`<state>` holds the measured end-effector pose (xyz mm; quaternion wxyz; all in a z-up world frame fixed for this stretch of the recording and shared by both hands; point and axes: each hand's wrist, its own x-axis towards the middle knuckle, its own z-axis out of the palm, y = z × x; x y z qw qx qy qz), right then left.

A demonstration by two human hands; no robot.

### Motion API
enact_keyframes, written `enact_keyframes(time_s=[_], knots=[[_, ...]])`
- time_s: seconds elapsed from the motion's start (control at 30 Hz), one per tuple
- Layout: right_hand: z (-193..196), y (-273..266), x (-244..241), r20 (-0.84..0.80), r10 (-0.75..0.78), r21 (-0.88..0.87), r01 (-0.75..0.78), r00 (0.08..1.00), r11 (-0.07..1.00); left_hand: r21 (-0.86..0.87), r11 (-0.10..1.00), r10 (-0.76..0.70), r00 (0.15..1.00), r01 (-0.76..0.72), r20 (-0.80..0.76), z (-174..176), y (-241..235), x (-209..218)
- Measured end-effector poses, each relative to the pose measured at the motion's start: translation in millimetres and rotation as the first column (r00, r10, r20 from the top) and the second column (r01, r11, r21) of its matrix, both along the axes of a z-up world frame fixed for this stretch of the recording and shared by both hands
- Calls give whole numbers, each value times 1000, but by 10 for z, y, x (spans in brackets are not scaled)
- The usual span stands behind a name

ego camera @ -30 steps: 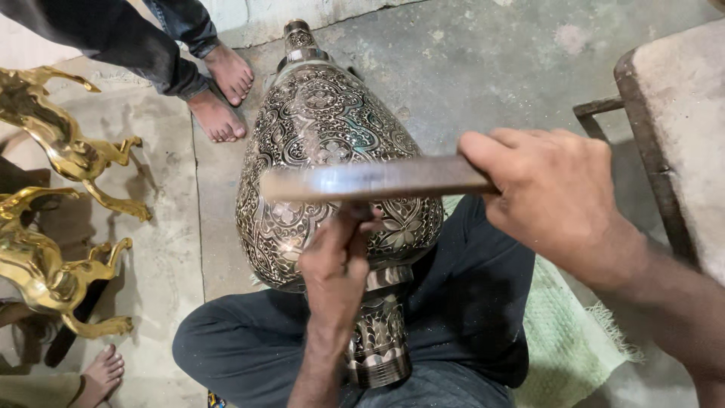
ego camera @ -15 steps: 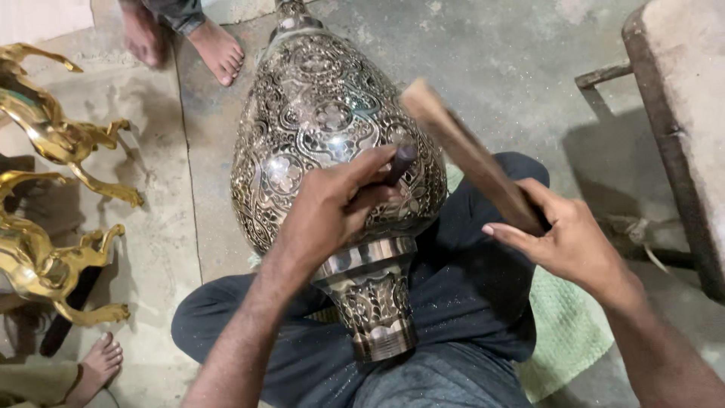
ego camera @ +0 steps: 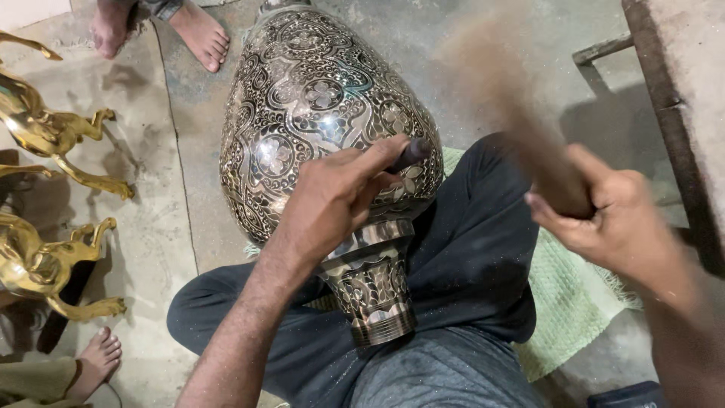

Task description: The person is sitting on the floor and using a hammer and chisel to engrave intricate floral patterns onto a large silver vase. The person repeatedly strikes the chisel to create detailed designs on the vase's surface.

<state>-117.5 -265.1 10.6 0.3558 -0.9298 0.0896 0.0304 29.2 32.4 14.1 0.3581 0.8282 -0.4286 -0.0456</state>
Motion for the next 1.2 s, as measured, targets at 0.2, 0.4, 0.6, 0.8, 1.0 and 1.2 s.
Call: enact_keyframes(time_s=[0.2, 0.4, 0.6, 0.8, 1.0, 1.2], knots=[[69, 46, -2, 11, 50, -149, -48, 999, 988, 38, 999, -27, 1000, 28, -4, -60, -9, 24], [-159, 147, 74, -153, 23, -169, -49, 988, 984, 94, 993, -83, 990, 72, 117, -112, -34, 15], [-171, 299, -24, 226, -145, 386, 48, 963, 921, 78, 996, -53, 997, 49, 53, -114, -28, -22], [-1, 282, -12, 37, -93, 90, 89, 995, 992, 89, 994, -74, 994, 66, 82, -70, -52, 21], [-29, 290, 32, 61, -36, 60, 32, 998, 998, 133, 988, -90, 994, 81, 65, -39, -47, 29], [-87, 246, 37, 41, -20, 36, 19, 999, 999, 140, 985, -115, 991, 104, 75, -59, -61, 62]])
